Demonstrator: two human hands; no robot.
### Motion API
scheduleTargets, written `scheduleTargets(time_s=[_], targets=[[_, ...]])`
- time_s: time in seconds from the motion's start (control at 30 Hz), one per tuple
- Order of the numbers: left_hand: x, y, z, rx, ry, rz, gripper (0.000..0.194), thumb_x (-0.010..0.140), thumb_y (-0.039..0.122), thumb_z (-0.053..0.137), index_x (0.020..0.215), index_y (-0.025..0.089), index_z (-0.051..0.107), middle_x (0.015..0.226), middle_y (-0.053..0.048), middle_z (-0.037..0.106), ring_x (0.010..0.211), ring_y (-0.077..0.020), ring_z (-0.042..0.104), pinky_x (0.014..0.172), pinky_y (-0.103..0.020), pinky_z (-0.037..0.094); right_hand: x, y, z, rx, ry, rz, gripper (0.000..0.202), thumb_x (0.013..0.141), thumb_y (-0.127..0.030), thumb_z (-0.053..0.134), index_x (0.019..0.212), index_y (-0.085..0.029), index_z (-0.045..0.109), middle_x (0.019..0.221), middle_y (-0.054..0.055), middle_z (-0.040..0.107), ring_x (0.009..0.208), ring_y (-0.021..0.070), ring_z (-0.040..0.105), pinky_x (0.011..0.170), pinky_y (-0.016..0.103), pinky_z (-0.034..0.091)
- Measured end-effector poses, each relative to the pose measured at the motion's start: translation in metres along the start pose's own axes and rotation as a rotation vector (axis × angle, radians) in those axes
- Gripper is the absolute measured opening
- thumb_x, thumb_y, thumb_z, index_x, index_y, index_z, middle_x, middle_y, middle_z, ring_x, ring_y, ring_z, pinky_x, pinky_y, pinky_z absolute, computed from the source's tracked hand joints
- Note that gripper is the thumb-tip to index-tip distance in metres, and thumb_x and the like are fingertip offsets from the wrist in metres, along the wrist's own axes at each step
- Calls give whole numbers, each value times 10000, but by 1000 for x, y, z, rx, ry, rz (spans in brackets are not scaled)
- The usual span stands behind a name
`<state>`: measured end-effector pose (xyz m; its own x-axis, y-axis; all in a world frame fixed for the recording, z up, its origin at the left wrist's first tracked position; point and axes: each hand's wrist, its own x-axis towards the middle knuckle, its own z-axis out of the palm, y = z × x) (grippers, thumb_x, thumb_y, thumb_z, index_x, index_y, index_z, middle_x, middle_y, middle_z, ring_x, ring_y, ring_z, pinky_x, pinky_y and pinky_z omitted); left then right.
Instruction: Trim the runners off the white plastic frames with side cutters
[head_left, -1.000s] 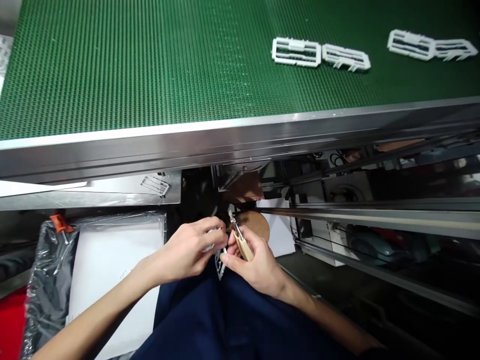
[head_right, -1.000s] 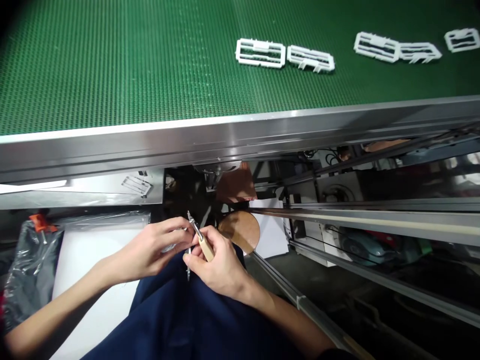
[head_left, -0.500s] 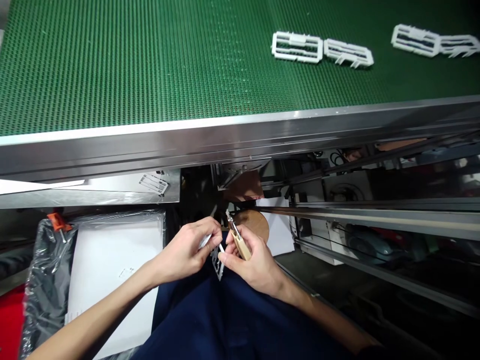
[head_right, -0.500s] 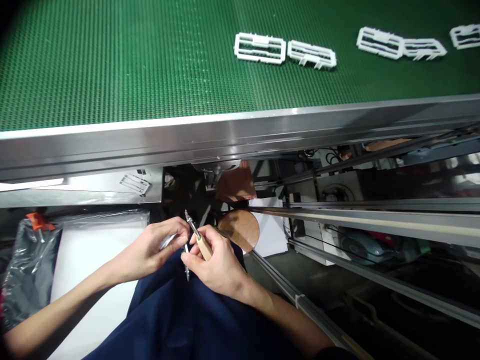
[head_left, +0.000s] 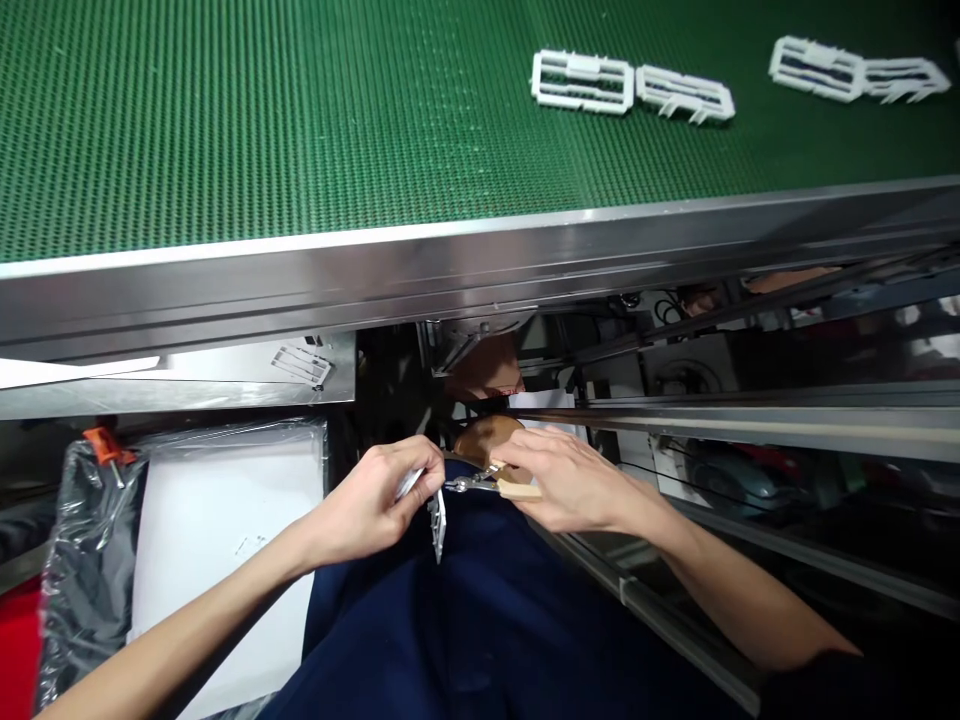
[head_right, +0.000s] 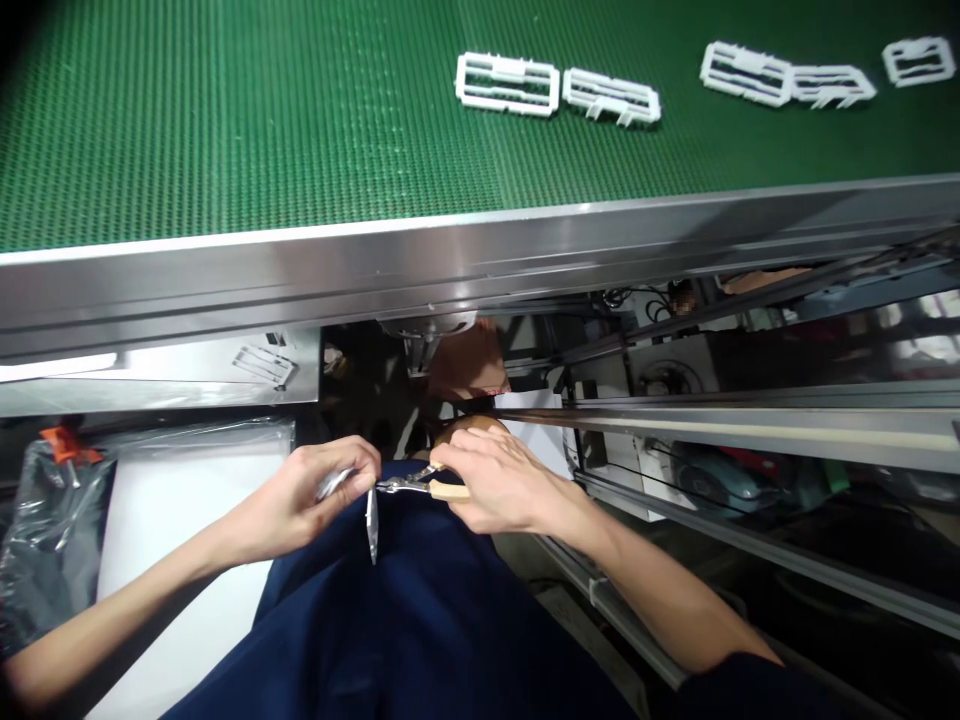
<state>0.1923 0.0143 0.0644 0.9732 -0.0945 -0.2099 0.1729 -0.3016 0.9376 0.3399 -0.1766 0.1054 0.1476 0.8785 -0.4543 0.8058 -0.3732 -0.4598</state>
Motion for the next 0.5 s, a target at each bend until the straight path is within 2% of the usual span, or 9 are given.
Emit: scheduleTargets(time_s=[0.5], targets=[[0,1,3,-27,-13,14,177,902,227,394,753,169,470,793,-30,532,680,-133,480,631,-258,381,8,-2,-17,-185,-78,-91,235,804,-301,532,1007,-196,585,818,30,570,747,175,518,667,293,334]])
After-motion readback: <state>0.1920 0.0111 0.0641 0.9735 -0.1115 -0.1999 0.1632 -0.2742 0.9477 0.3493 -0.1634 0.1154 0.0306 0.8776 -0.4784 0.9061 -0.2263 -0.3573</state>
